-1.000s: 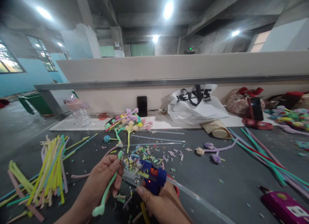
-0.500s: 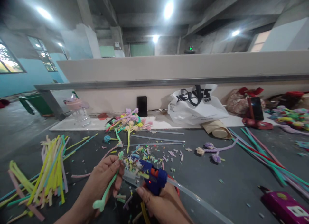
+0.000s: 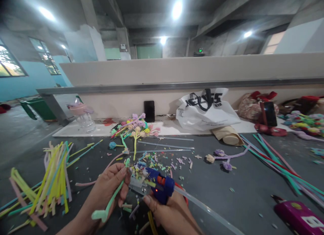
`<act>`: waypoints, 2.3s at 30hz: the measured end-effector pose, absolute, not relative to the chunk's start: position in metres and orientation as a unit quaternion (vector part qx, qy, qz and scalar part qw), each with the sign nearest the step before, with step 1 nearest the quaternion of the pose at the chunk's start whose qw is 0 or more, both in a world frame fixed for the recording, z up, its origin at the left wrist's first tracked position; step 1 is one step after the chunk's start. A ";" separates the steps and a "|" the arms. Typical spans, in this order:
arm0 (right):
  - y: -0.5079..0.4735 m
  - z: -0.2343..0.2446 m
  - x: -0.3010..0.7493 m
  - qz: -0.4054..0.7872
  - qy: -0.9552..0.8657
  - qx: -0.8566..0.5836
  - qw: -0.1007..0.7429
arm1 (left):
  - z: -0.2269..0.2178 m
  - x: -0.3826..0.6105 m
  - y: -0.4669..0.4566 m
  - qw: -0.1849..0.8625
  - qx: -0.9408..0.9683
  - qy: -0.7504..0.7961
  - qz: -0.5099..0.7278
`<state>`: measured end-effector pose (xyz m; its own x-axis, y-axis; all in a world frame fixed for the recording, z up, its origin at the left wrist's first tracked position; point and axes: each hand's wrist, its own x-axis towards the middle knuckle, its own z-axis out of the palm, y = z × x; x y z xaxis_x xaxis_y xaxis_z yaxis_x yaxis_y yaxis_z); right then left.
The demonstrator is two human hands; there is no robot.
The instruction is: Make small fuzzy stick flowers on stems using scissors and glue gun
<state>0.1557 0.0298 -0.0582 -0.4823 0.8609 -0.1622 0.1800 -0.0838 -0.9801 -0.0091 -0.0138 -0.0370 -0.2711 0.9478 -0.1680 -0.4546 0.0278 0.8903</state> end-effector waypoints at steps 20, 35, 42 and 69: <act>0.031 -0.045 0.153 0.533 -0.643 -0.492 0.245 | -0.030 -0.009 -0.017 0.550 0.255 0.470 0.641; 0.032 -0.053 0.155 0.525 -0.631 -0.493 0.289 | -0.030 -0.010 -0.017 0.588 0.238 0.460 0.621; 0.031 -0.051 0.154 0.562 -0.601 -0.475 0.313 | -0.027 -0.011 -0.020 0.604 0.237 0.440 0.620; 0.046 -0.013 0.194 0.740 -0.338 -0.332 0.478 | -0.048 -0.034 -0.014 0.670 0.191 0.372 0.613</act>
<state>0.1939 0.0458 -0.0128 -0.3223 0.9316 -0.1681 -0.4836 -0.3146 -0.8168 -0.0336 -0.0144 -0.0482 -0.0285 0.9643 -0.2633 -0.6798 0.1744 0.7124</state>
